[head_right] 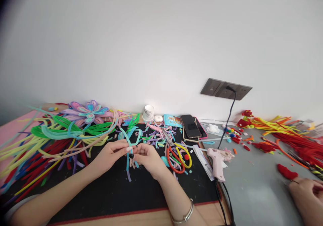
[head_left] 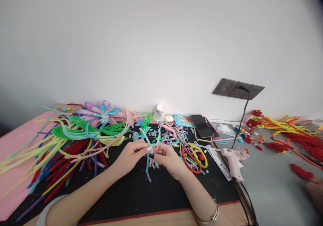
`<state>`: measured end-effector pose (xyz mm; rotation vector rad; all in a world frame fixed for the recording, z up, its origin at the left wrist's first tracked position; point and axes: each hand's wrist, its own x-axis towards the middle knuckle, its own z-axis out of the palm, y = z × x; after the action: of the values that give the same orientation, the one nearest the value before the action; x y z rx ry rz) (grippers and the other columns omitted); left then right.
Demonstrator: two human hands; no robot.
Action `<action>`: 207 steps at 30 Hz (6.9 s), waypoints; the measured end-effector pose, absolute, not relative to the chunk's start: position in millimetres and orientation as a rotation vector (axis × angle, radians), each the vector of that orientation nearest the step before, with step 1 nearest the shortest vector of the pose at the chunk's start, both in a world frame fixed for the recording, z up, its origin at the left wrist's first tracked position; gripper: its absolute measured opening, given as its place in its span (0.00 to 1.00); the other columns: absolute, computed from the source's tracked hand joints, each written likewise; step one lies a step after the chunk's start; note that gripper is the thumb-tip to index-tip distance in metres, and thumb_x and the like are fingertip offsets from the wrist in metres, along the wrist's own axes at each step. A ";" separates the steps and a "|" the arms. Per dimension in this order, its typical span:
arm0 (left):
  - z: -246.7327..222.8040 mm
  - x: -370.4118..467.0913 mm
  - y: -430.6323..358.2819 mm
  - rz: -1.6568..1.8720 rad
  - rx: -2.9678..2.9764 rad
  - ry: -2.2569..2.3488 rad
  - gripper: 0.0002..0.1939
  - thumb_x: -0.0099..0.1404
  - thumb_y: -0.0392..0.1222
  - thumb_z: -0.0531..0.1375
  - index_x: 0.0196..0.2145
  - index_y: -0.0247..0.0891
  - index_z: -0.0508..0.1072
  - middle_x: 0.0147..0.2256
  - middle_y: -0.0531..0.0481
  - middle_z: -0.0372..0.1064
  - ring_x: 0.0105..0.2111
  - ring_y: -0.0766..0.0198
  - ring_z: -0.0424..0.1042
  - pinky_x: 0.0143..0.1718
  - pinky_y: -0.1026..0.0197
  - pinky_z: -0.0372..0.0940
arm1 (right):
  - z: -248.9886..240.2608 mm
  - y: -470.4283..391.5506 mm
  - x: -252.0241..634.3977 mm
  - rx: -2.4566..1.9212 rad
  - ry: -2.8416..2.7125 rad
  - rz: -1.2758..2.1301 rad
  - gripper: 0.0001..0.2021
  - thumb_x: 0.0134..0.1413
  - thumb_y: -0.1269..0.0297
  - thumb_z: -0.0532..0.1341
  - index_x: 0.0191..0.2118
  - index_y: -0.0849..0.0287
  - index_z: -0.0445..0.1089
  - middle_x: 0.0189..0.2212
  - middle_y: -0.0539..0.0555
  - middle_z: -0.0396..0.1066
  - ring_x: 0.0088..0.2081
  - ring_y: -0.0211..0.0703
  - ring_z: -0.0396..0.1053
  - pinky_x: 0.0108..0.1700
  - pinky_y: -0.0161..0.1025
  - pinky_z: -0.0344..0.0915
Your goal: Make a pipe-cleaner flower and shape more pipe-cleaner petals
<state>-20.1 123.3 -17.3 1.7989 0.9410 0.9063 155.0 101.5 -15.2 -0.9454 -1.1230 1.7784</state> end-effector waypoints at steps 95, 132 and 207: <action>-20.5 -20.1 126.1 0.884 1.627 1.068 0.13 0.58 0.47 0.59 0.31 0.35 0.77 0.32 0.47 0.76 0.34 0.57 0.73 0.36 0.59 0.66 | -11.4 102.9 157.2 -1.055 -1.304 1.474 0.04 0.43 0.69 0.62 0.28 0.61 0.66 0.19 0.45 0.62 0.20 0.31 0.59 0.24 0.32 0.60; -15.7 -22.6 123.2 0.828 1.037 0.640 0.13 0.59 0.41 0.59 0.40 0.36 0.77 0.33 0.46 0.71 0.31 0.64 0.67 0.32 0.63 0.63 | -8.2 101.1 157.7 -0.808 -1.200 1.547 0.09 0.47 0.72 0.60 0.33 0.57 0.59 0.25 0.44 0.64 0.20 0.29 0.58 0.23 0.30 0.53; -7.0 -18.5 121.1 0.542 1.229 0.954 0.15 0.55 0.50 0.62 0.25 0.35 0.67 0.22 0.47 0.75 0.24 0.64 0.75 0.24 0.69 0.62 | -3.6 106.2 174.5 -1.087 -1.960 0.913 0.09 0.54 0.69 0.56 0.25 0.58 0.69 0.23 0.49 0.65 0.27 0.38 0.61 0.32 0.34 0.57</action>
<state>-18.5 121.1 -7.0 1.2293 0.9538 0.5421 174.5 106.2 -3.6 -1.0873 -1.9602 0.9132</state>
